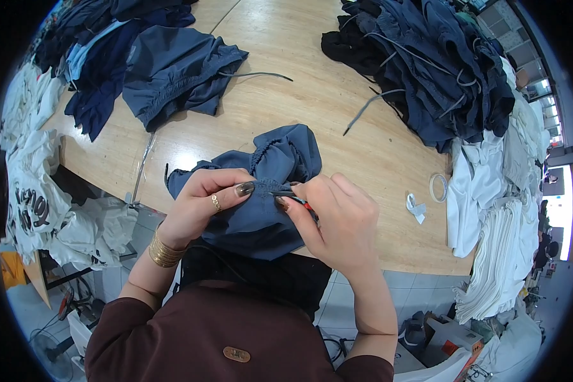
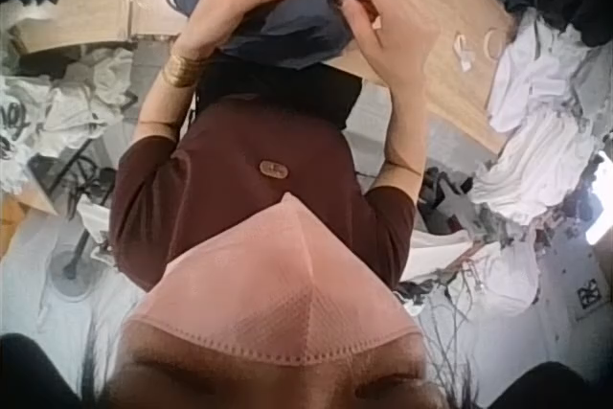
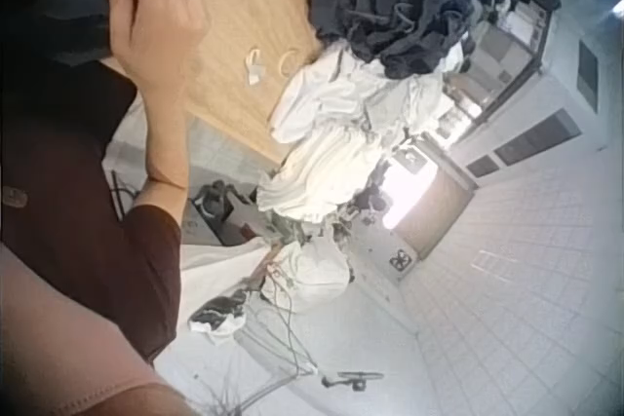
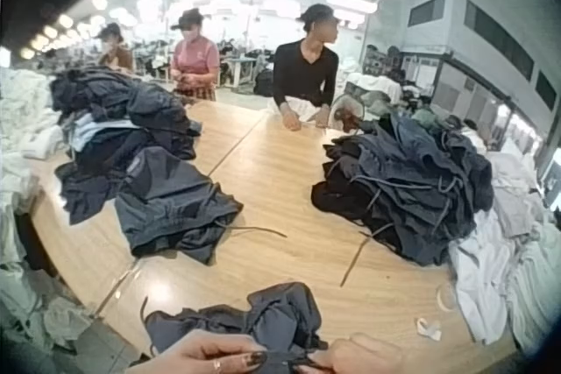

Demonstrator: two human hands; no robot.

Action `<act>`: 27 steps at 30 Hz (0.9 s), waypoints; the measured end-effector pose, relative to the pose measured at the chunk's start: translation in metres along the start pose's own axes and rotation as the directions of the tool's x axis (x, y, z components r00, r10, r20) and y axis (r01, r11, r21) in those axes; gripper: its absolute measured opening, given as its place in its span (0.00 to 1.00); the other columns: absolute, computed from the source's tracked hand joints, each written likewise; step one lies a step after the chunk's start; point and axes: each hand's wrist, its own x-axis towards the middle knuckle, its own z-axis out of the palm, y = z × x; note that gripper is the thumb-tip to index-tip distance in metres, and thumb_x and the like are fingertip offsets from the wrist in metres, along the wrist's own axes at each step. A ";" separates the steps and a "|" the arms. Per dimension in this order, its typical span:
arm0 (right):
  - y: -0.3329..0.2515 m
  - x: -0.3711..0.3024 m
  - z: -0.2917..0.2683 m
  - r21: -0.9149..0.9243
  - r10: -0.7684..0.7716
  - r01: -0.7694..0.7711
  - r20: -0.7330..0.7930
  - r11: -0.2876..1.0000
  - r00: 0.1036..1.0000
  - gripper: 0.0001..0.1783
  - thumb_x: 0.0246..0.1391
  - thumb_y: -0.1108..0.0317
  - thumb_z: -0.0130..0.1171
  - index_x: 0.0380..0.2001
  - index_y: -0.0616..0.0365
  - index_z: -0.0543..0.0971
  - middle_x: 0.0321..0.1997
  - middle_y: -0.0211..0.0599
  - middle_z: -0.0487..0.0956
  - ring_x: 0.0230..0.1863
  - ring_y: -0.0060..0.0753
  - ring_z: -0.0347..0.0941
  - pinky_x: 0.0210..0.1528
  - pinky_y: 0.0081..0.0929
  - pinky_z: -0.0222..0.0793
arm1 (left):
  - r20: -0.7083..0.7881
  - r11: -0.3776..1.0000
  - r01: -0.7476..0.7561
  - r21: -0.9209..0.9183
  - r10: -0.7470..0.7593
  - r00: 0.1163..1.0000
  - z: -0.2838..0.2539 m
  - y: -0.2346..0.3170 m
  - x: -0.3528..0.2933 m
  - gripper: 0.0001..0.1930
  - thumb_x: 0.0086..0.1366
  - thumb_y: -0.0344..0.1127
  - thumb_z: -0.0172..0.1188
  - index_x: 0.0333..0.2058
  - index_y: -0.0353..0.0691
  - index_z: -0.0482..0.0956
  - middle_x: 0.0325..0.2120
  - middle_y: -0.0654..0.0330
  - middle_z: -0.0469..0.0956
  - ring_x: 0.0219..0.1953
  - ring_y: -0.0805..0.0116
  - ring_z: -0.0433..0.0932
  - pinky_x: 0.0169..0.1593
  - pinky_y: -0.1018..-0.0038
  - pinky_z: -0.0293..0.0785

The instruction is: Trimming loose threads from blue shorts and inspecting labels in a garment factory.

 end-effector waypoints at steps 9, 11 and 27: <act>-0.001 0.002 -0.002 -0.007 -0.036 0.036 -0.003 0.999 0.999 0.10 0.40 0.66 0.64 0.24 0.58 0.75 0.19 0.30 0.71 0.20 0.30 0.65 0.20 0.24 0.59 | -0.027 1.000 0.007 -0.020 -0.007 1.000 0.000 -0.004 0.000 0.08 0.63 0.29 0.52 0.37 0.31 0.76 0.26 0.71 0.71 0.29 0.87 0.63 0.33 0.89 0.61; -0.005 0.003 -0.003 -0.023 -0.035 0.036 0.016 0.999 0.999 0.09 0.40 0.66 0.64 0.24 0.58 0.75 0.19 0.30 0.71 0.20 0.30 0.66 0.20 0.24 0.59 | -0.037 0.999 0.008 -0.032 -0.009 0.999 -0.001 -0.004 -0.002 0.08 0.63 0.29 0.52 0.37 0.31 0.76 0.26 0.71 0.71 0.28 0.88 0.63 0.32 0.89 0.60; -0.009 0.006 -0.007 -0.014 -0.045 0.047 0.100 0.999 0.994 0.08 0.41 0.67 0.61 0.24 0.58 0.74 0.22 0.32 0.73 0.22 0.33 0.67 0.23 0.25 0.61 | 0.023 0.999 -0.024 0.035 0.023 0.999 -0.001 -0.006 0.000 0.08 0.63 0.29 0.52 0.38 0.33 0.75 0.26 0.72 0.70 0.28 0.88 0.62 0.32 0.89 0.60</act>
